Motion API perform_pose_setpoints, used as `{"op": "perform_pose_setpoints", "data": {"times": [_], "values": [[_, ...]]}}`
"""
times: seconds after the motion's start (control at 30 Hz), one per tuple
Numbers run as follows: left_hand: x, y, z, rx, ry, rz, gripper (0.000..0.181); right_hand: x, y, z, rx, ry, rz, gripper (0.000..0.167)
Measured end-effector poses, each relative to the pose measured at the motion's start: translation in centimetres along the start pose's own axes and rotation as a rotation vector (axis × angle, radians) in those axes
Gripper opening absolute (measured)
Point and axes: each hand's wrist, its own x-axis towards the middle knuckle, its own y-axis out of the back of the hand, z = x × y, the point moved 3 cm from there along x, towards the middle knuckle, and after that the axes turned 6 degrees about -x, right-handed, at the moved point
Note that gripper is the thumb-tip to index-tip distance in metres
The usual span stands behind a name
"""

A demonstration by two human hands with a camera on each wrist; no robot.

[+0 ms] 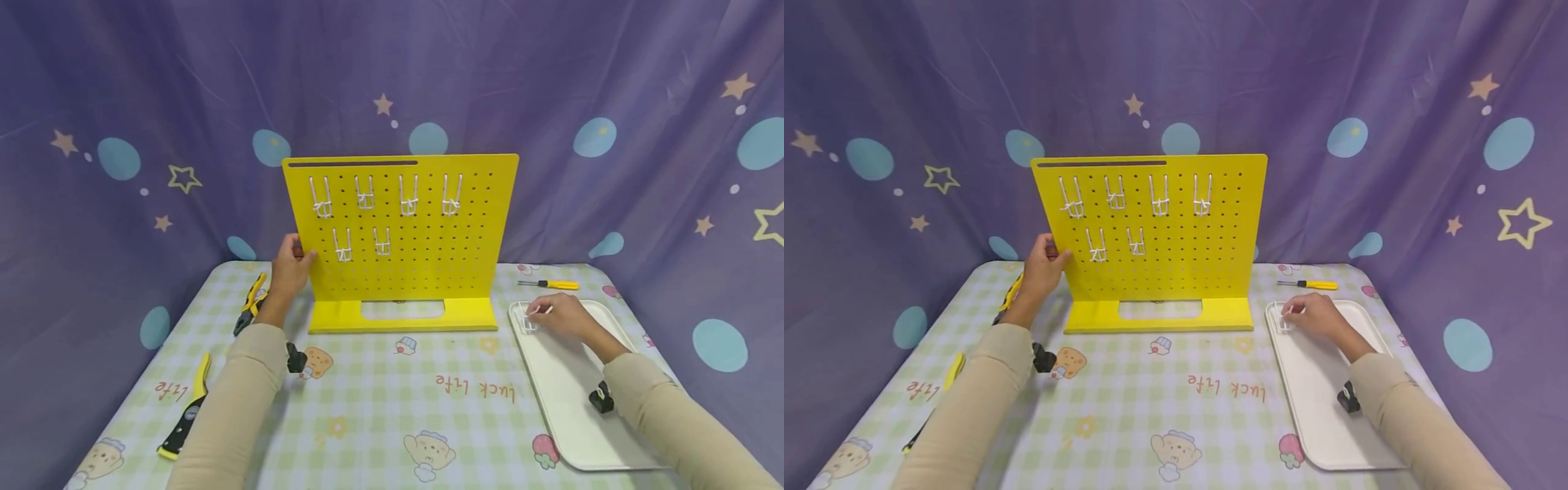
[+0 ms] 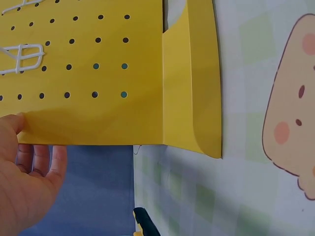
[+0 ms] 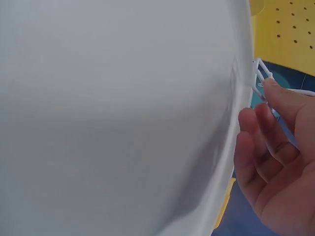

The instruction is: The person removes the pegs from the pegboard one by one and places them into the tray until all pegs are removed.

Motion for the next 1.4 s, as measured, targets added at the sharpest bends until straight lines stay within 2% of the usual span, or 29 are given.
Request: {"op": "perform_pose_setpoints", "data": {"times": [0.13,0.3,0.53,0.73,0.87,1.0,1.1,1.27,1.4], "values": [[0.1,0.0,0.0,-0.005,-0.002,-0.002,0.037,-0.4,-0.3,0.8,-0.001,-0.004,-0.022,0.006],[0.0,0.0,0.1,-0.005,-0.011,0.000,0.037,-0.5,-0.5,1.7,0.005,0.002,-0.013,0.008],[-0.2,0.1,0.1,0.007,-0.011,0.011,0.037,-0.2,-0.6,2.1,0.015,0.009,-0.033,0.006],[-0.1,0.0,0.1,0.010,-0.016,0.013,0.037,-0.1,0.9,1.4,-0.078,0.058,-0.082,0.016],[0.0,0.0,0.0,0.013,-0.015,0.013,0.037,0.0,2.6,0.5,-0.140,0.076,-0.065,0.022],[0.0,0.0,0.1,0.013,-0.013,0.015,0.037,0.5,4.1,-1.2,-0.126,0.069,0.032,0.020],[0.0,0.0,0.1,0.012,-0.019,0.018,0.037,1.1,4.4,-3.1,-0.099,0.088,0.117,0.019],[0.1,0.0,-0.1,0.016,-0.015,0.020,0.037,3.0,3.6,-7.2,-0.055,0.097,0.214,0.018],[0.2,-0.2,-0.2,0.018,-0.012,0.013,0.036,4.8,2.6,-11.4,-0.010,0.136,0.284,0.018]]}}
